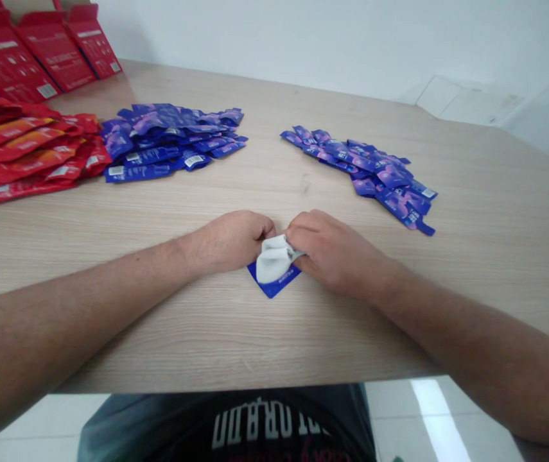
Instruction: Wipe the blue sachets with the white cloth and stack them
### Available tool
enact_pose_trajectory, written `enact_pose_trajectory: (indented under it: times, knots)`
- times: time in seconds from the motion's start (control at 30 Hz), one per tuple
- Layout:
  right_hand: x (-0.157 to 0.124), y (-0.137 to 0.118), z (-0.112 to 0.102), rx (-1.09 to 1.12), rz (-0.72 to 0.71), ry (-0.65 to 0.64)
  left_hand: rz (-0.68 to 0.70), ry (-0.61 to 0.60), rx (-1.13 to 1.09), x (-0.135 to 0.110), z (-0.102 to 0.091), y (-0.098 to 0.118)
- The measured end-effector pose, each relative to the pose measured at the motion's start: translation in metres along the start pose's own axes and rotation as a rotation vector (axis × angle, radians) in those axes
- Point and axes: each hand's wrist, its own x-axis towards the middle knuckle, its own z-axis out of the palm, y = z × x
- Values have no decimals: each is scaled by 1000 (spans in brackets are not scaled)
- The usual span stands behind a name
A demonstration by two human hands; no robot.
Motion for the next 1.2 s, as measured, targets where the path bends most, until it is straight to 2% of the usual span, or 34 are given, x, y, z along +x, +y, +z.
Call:
enact_pose_trajectory:
  times: [0.07,0.13,0.2,0.27,0.33,0.4,0.47,0.5,0.57,0.67,0.7,0.77,0.83,0.87,0.93,1.03,1.1,1.2]
  knots:
    - [0,-5,0,59,-104,-42,6,-22,-34,0,-2,1]
    - [-2,-4,-1,99,-133,-94,4,-34,-49,0,-3,1]
    - [-3,1,-3,72,-51,-106,-8,-31,-54,0,-4,2]
    - [-2,1,-3,21,56,-56,-28,-22,-58,0,-4,2]
    - [-1,-7,-2,5,66,2,-31,-32,-73,0,-4,2]
    - [1,-18,-1,17,-52,-6,-7,-48,-86,0,-4,1]
    - [0,-22,-2,36,-182,-74,19,-53,-83,0,-4,0]
    - [0,-21,-2,43,-194,-98,22,-51,-76,0,-3,0]
    - [-1,-14,-3,43,-109,-87,8,-40,-64,0,-3,0]
    - [0,-9,-2,6,41,2,-10,-30,-67,1,-2,0]
    - [1,-12,-1,1,27,17,-6,-32,-71,1,-3,0]
    - [2,-19,0,13,-91,-1,17,-42,-76,1,-3,-1]
    - [1,-22,0,37,-197,-68,33,-46,-75,0,-3,-1]
    - [0,-21,-1,49,-206,-94,33,-47,-74,0,-3,-1]
    - [-2,-15,-2,60,-124,-90,19,-45,-69,0,-2,-1]
    - [-2,-11,-1,36,21,-8,-2,-42,-57,0,-2,-1]
    - [0,-15,0,32,-30,0,10,-43,-61,0,-1,-2]
    - [-1,-20,-1,71,-197,-92,41,-47,-68,0,-1,-3]
